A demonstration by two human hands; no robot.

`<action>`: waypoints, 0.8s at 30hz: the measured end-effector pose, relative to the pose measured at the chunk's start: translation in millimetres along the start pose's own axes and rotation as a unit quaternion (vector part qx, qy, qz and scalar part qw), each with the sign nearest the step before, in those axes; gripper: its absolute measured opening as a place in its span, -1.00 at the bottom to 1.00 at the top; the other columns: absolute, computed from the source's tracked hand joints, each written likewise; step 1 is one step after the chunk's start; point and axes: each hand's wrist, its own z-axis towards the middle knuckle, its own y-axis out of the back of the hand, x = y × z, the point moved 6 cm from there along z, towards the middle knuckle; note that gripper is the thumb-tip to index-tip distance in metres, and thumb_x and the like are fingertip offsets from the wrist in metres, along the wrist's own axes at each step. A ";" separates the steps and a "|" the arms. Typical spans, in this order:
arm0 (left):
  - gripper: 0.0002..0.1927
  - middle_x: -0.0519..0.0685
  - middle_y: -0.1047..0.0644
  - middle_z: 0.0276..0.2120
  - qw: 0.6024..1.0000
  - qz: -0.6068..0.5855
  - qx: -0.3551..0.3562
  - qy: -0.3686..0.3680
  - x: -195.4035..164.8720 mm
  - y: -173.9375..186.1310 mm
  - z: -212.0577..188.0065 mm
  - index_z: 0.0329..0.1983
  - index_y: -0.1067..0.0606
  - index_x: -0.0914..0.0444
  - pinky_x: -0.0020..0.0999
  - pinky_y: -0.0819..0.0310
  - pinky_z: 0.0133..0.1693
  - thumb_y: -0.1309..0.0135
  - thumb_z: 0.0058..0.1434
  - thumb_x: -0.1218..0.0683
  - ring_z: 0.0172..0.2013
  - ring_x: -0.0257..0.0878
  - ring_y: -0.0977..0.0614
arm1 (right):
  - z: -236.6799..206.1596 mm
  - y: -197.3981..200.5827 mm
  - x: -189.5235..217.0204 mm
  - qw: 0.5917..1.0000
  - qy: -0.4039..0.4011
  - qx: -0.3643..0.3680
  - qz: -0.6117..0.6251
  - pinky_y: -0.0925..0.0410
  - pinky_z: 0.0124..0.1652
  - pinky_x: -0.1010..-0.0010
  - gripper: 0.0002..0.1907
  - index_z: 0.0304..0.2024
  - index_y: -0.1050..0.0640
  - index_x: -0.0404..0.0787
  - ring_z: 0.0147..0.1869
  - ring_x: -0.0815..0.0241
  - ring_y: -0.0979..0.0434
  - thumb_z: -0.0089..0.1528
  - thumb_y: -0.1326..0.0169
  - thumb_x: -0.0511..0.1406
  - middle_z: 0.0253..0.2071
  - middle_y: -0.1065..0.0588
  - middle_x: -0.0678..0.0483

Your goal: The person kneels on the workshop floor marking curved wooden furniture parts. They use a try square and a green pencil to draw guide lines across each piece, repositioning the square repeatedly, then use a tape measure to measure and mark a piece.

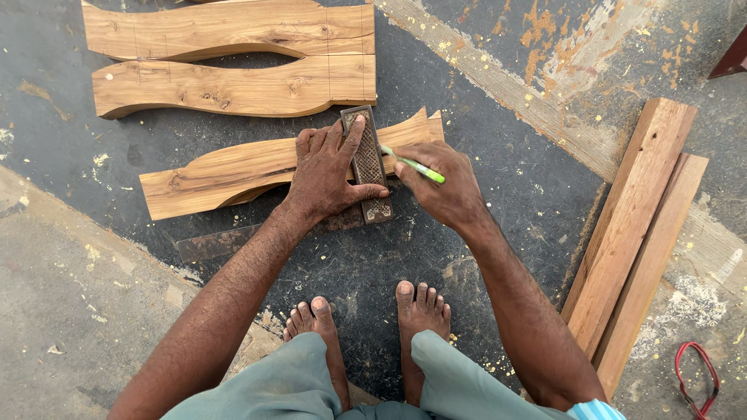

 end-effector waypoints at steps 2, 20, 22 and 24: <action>0.34 0.33 -0.24 0.31 1.000 -0.005 0.006 0.003 1.1 -1.1 -0.4 0.57 0.03 0.17 0.23 0.23 0.36 0.01 -0.04 -0.72 0.35 0.21 -0.21 | -26.1 -1.9 -16.4 0.995 -0.089 0.047 0.014 -0.48 -0.45 0.20 -0.72 -0.11 -0.71 -0.15 -0.24 0.17 -0.63 0.27 -0.16 -0.15 -0.16 -0.63 -0.02; 0.25 0.29 -0.18 0.41 0.934 -0.225 -0.134 0.242 10.2 39.1 -165.2 0.57 0.13 0.23 0.05 -0.52 0.07 -0.22 0.01 -0.36 0.22 0.09 -0.44 | -139.0 -155.0 12.2 0.831 -0.275 0.187 0.446 -0.30 -0.54 0.62 -0.71 0.00 -0.55 -0.38 -0.52 0.43 -0.39 0.29 -0.16 -0.32 -0.39 -0.55 0.11; 0.25 0.29 -0.32 0.25 0.774 -0.442 -0.120 0.437 11.4 9.7 -220.4 0.57 0.24 0.20 -0.15 -0.71 -0.19 -0.26 0.01 -0.20 0.00 -0.04 -0.60 | -163.5 -177.0 25.4 0.826 -0.274 0.274 0.410 -0.29 -0.53 0.62 -0.75 -0.02 -0.57 -0.32 -0.50 0.42 -0.40 0.32 -0.16 -0.28 -0.41 -0.52 0.10; 0.11 0.31 -0.47 0.06 0.697 -0.501 -0.155 0.490 6.2 -9.5 -252.0 0.53 0.18 0.23 -0.23 -0.68 -0.21 -0.23 0.11 -0.10 -0.11 -0.08 -0.64 | -176.8 -194.6 42.1 0.828 -0.227 0.357 0.369 -0.35 -0.48 0.60 -0.76 -0.10 -0.57 -0.33 -0.45 0.38 -0.44 0.38 -0.16 -0.24 -0.39 -0.52 0.07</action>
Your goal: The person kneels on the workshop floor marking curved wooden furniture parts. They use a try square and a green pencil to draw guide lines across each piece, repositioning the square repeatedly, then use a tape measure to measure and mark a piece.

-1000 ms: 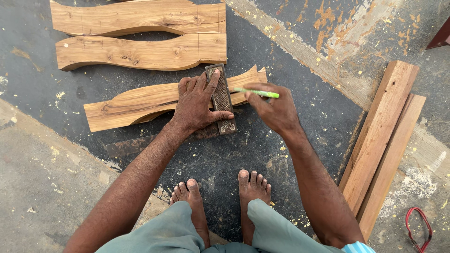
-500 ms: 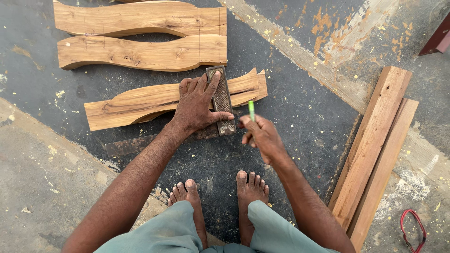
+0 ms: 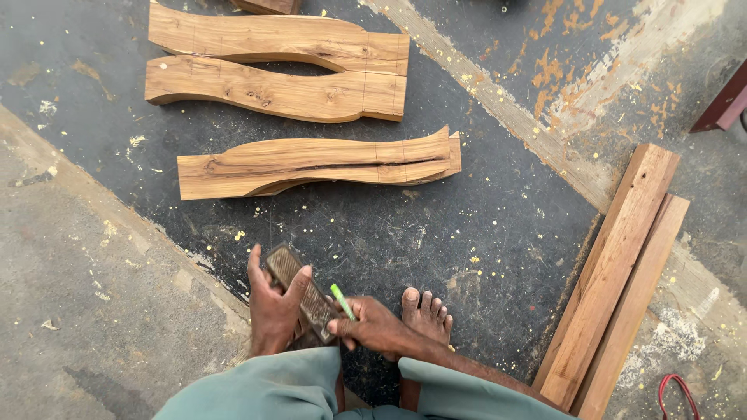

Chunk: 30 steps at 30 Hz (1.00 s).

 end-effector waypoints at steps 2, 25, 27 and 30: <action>-0.07 0.29 -0.59 -0.09 0.998 -0.033 -0.037 0.041 27.3 9.1 -5.2 0.52 0.00 0.28 -0.21 -0.62 -0.28 -0.15 0.17 -0.04 -0.24 -0.04 -0.67 | -1.4 -3.9 4.8 0.983 0.000 0.021 -0.184 -0.33 -0.41 0.61 -0.73 -0.13 -0.60 -0.28 -0.36 0.38 -0.49 0.40 -0.15 -0.17 -0.37 -0.54 0.06; 0.09 0.29 -0.13 0.38 0.740 0.495 -0.143 -0.432 -47.3 91.5 84.0 0.41 -0.13 0.00 0.23 -0.26 0.27 -0.50 -0.12 -0.15 0.36 0.24 -0.23 | -60.9 171.9 103.5 0.823 0.011 -0.105 -0.559 -0.51 0.03 0.17 -0.13 0.34 -0.44 0.10 -0.02 0.14 -0.51 -0.08 -0.29 -0.16 0.09 -0.58 0.10; -0.11 0.13 -0.29 0.32 0.736 0.509 -0.092 -0.436 -38.1 88.6 83.7 0.34 -0.24 -0.01 0.17 -0.27 0.31 -0.42 -0.04 -0.11 0.34 0.08 -0.33 | -67.9 182.2 93.4 0.853 -0.020 -0.091 -0.514 -0.51 0.03 0.13 -0.15 0.29 -0.51 0.11 -0.08 0.14 -0.56 -0.13 -0.30 -0.17 0.02 -0.61 0.07; -0.38 -0.07 -0.49 0.19 0.788 0.488 0.045 -0.373 -25.0 86.2 86.2 0.26 -0.39 0.02 0.06 -0.29 0.37 -0.30 0.12 -0.05 0.28 -0.13 -0.46 | -68.6 201.1 83.8 0.878 -0.038 -0.086 -0.469 -0.51 0.02 0.10 -0.25 0.19 -0.59 0.02 -0.14 0.14 -0.63 -0.11 -0.34 -0.10 -0.03 -0.62 0.01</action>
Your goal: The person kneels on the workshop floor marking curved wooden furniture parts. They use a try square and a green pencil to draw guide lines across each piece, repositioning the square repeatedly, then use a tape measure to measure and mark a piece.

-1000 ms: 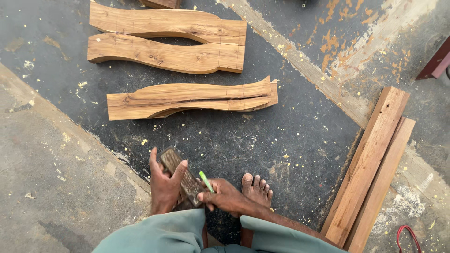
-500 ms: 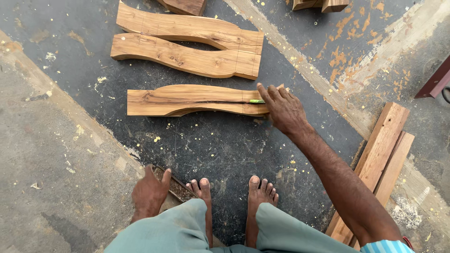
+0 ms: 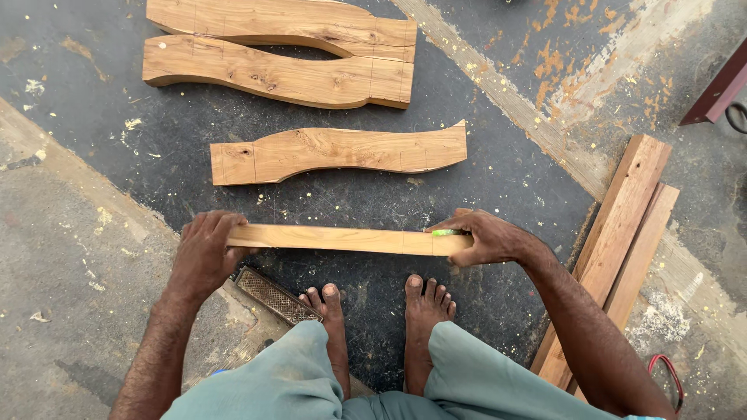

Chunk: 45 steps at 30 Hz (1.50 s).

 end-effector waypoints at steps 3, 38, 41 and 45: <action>-0.41 0.00 -0.51 0.06 0.995 -0.058 0.069 0.038 7.0 0.8 5.5 0.14 -0.52 0.09 0.06 -0.35 0.19 -0.30 0.06 -0.19 0.15 -0.08 -0.47 | 12.8 15.5 -22.5 0.998 -0.045 -0.042 -0.007 -0.55 -0.10 0.12 -0.35 0.00 -0.64 -0.16 -0.12 0.12 -0.64 0.01 -0.38 0.08 -0.13 -0.63 -0.04; -0.66 0.11 -0.56 0.05 0.787 -0.506 -0.261 0.237 16.1 -10.2 -56.6 0.01 -0.36 0.27 -0.03 -0.58 0.22 -0.01 0.14 0.28 0.16 -0.05 -0.63 | -62.3 -58.8 -30.0 0.849 0.056 -0.469 0.238 -0.48 0.01 0.54 -0.62 0.18 -0.56 -0.35 0.11 0.38 -0.57 0.33 -0.24 -0.32 0.18 -0.56 -0.04; -0.58 0.21 -0.48 0.25 0.962 -0.076 -0.233 0.120 -25.5 14.6 -44.1 0.22 -0.36 0.31 0.23 -0.19 0.49 -0.16 0.34 0.18 0.38 0.11 -0.46 | -63.7 -70.4 -53.8 0.856 -0.091 -0.438 0.260 -0.40 -0.42 0.60 -0.56 0.19 -0.58 -0.23 -0.35 0.46 -0.47 0.27 -0.26 -0.28 -0.17 -0.64 -0.03; 0.09 0.23 -0.15 0.40 0.988 -0.120 -0.052 -0.079 -94.3 7.3 0.4 0.42 -0.15 0.28 0.23 0.11 0.44 -0.30 -0.01 -0.35 0.43 0.09 -0.12 | -76.8 -48.4 -48.0 0.848 -0.011 -0.478 0.227 -0.33 -0.55 0.58 -0.83 -0.14 -0.63 -0.30 -0.46 0.43 -0.41 0.28 -0.19 -0.33 -0.16 -0.59 0.03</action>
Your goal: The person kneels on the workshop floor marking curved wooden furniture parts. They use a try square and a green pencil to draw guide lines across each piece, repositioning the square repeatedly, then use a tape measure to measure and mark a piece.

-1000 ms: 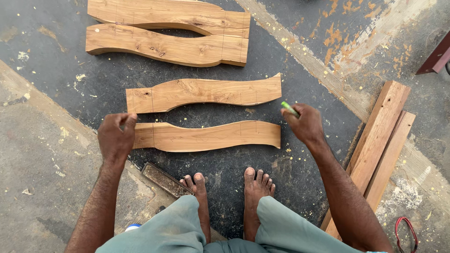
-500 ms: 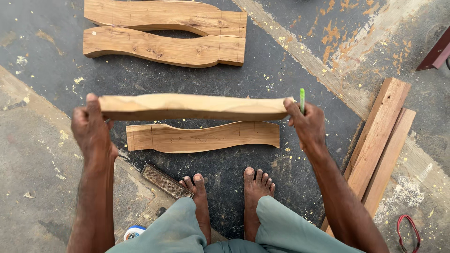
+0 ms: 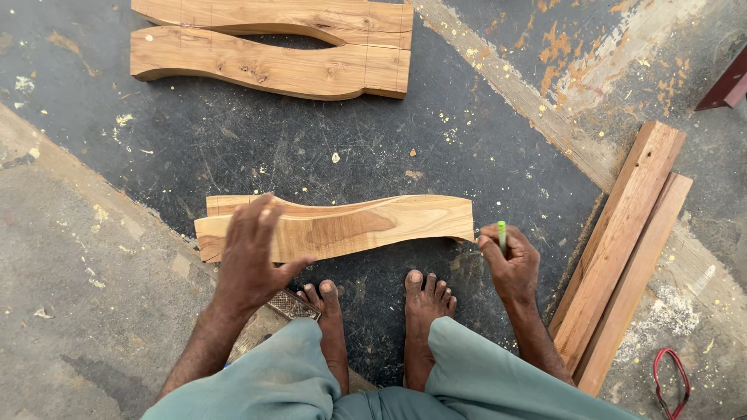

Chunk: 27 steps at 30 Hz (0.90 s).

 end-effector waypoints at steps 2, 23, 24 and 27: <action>0.14 0.22 -0.14 0.38 0.995 0.057 0.063 -0.045 -22.4 -13.9 13.4 0.42 -0.12 0.21 0.27 0.17 0.40 -0.32 -0.06 -0.40 0.41 0.16 -0.11 | 4.0 9.5 3.6 0.991 -0.022 -0.033 0.131 -0.26 -0.58 0.58 -0.87 -0.24 -0.62 -0.31 -0.50 0.43 -0.38 0.35 -0.19 -0.34 -0.38 -0.55 0.04; -0.34 0.11 -0.41 0.14 0.733 -0.237 0.135 0.624 133.0 -88.8 -244.7 0.18 -0.36 0.24 0.02 -0.32 0.21 -0.12 0.26 -0.31 0.15 -0.05 -0.43 | -0.4 -2.6 13.9 0.973 -0.135 -0.044 0.182 -0.16 -0.60 0.63 -0.79 -0.13 -0.65 -0.34 -0.53 0.44 -0.40 0.38 -0.12 -0.29 -0.47 -0.53 0.08; -0.35 0.11 -0.42 0.13 0.721 -0.261 0.126 0.629 136.0 -87.9 -252.1 0.17 -0.36 0.24 0.01 -0.34 0.20 -0.10 0.26 -0.32 0.14 -0.05 -0.44 | 1.1 -6.5 15.6 0.975 -0.134 -0.036 0.174 -0.18 -0.60 0.63 -0.79 -0.14 -0.65 -0.34 -0.53 0.44 -0.41 0.38 -0.12 -0.28 -0.46 -0.54 0.08; -0.35 0.11 -0.44 0.10 0.691 -0.313 0.105 0.643 132.2 -81.0 -253.9 0.13 -0.36 0.25 -0.01 -0.39 0.15 -0.04 0.26 -0.33 0.09 -0.06 -0.47 | 4.5 -10.5 20.0 0.978 -0.134 -0.026 0.160 -0.20 -0.61 0.63 -0.79 -0.14 -0.64 -0.34 -0.53 0.43 -0.42 0.37 -0.12 -0.28 -0.46 -0.55 0.08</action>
